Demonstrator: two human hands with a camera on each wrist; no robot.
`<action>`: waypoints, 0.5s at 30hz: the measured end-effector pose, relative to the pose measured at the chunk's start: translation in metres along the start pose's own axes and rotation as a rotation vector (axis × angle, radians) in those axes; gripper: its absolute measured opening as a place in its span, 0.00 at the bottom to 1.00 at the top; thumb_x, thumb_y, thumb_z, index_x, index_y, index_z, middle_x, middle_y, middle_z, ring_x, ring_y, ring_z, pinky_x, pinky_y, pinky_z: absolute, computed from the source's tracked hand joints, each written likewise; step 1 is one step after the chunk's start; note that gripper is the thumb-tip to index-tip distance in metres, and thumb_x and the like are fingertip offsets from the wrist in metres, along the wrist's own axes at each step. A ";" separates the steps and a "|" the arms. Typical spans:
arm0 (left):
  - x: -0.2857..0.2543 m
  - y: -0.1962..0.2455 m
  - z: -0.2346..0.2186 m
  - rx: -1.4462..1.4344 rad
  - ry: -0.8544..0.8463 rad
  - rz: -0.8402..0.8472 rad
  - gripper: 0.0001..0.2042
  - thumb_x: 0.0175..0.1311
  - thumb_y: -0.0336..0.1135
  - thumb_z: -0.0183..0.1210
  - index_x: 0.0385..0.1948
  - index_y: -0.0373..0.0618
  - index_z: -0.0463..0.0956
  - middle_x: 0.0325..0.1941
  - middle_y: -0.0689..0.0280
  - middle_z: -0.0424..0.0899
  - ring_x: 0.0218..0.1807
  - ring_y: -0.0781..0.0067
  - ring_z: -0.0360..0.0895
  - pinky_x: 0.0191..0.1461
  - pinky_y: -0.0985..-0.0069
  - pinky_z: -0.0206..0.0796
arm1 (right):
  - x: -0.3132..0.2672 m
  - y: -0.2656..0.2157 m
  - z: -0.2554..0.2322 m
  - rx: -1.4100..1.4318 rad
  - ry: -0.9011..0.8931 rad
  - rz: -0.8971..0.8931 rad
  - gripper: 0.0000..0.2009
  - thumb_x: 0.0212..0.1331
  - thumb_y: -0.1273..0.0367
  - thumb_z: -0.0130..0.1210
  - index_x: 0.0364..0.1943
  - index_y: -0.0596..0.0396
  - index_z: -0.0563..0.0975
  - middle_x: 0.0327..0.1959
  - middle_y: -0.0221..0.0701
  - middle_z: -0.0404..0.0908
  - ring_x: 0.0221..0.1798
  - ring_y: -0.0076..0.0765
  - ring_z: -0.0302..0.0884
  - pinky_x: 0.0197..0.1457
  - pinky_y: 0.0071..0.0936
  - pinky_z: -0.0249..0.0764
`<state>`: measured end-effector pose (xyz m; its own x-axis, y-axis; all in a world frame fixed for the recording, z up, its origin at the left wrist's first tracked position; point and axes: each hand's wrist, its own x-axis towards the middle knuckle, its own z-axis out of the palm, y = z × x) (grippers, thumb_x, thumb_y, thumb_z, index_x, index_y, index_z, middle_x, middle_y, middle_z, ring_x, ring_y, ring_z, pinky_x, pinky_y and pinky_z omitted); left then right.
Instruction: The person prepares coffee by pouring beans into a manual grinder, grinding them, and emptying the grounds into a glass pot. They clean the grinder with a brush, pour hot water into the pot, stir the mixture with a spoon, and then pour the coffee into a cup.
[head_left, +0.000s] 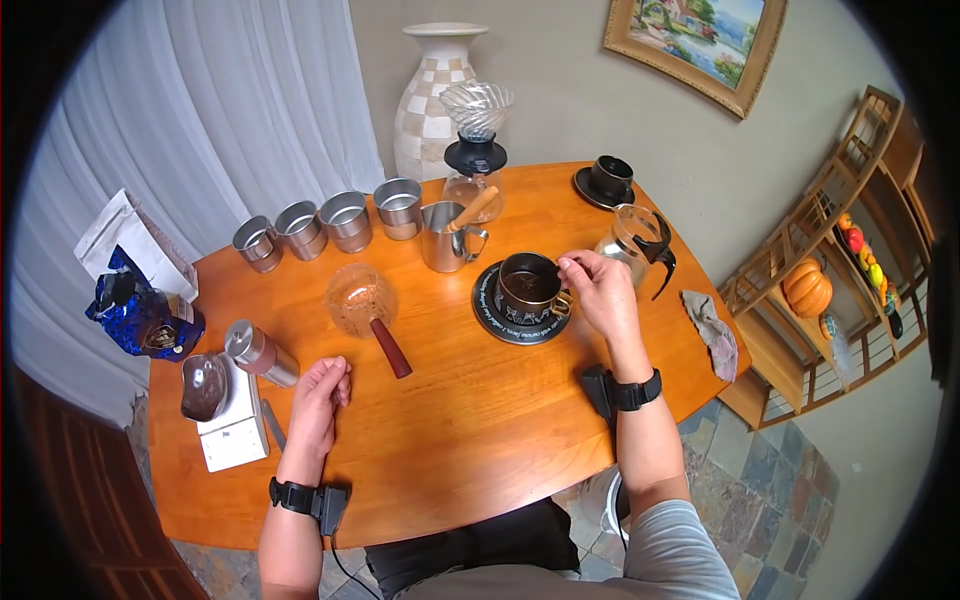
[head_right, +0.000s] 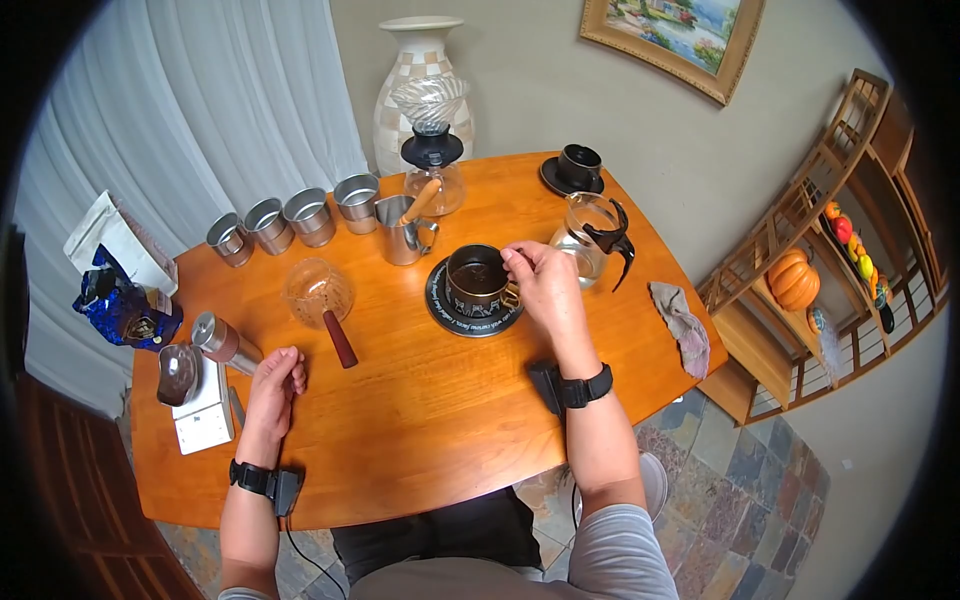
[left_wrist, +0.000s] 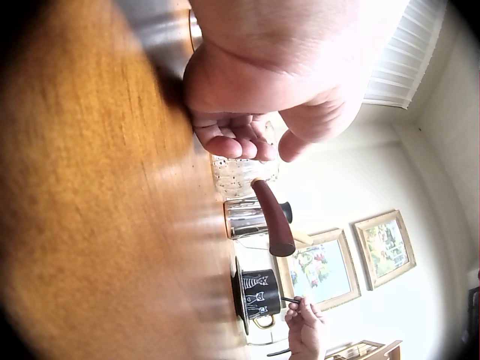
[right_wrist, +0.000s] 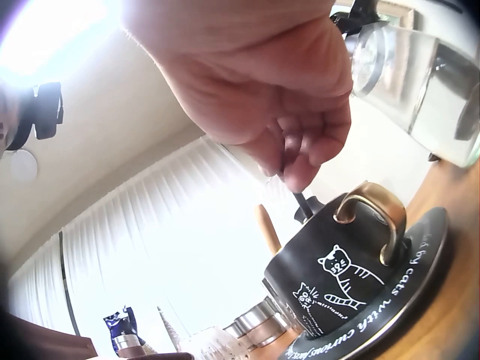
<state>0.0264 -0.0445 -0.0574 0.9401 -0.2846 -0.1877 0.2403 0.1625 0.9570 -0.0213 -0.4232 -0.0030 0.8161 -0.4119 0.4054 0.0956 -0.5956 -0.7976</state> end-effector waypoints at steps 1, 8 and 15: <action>0.000 0.000 0.000 0.011 0.001 0.001 0.10 0.72 0.39 0.52 0.32 0.45 0.72 0.21 0.74 0.68 0.24 0.83 0.63 0.29 0.84 0.56 | 0.000 0.000 0.000 -0.018 0.023 -0.014 0.11 0.63 0.68 0.57 0.34 0.66 0.81 0.22 0.35 0.83 0.25 0.25 0.80 0.32 0.24 0.75; -0.002 0.003 0.002 0.000 -0.001 0.000 0.10 0.71 0.39 0.53 0.32 0.45 0.72 0.21 0.74 0.69 0.24 0.83 0.63 0.29 0.84 0.56 | 0.000 -0.007 -0.003 -0.054 -0.013 0.097 0.10 0.63 0.69 0.57 0.35 0.65 0.81 0.23 0.33 0.83 0.26 0.22 0.79 0.32 0.22 0.74; 0.000 0.000 0.000 0.002 0.006 -0.001 0.10 0.72 0.39 0.53 0.33 0.44 0.72 0.22 0.74 0.69 0.24 0.83 0.63 0.29 0.84 0.56 | -0.001 0.001 0.002 0.155 -0.167 0.059 0.09 0.63 0.70 0.57 0.38 0.64 0.82 0.26 0.30 0.83 0.28 0.21 0.78 0.34 0.20 0.74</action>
<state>0.0260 -0.0446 -0.0576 0.9413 -0.2787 -0.1905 0.2413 0.1606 0.9571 -0.0208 -0.4214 -0.0051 0.9046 -0.3151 0.2871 0.1212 -0.4556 -0.8819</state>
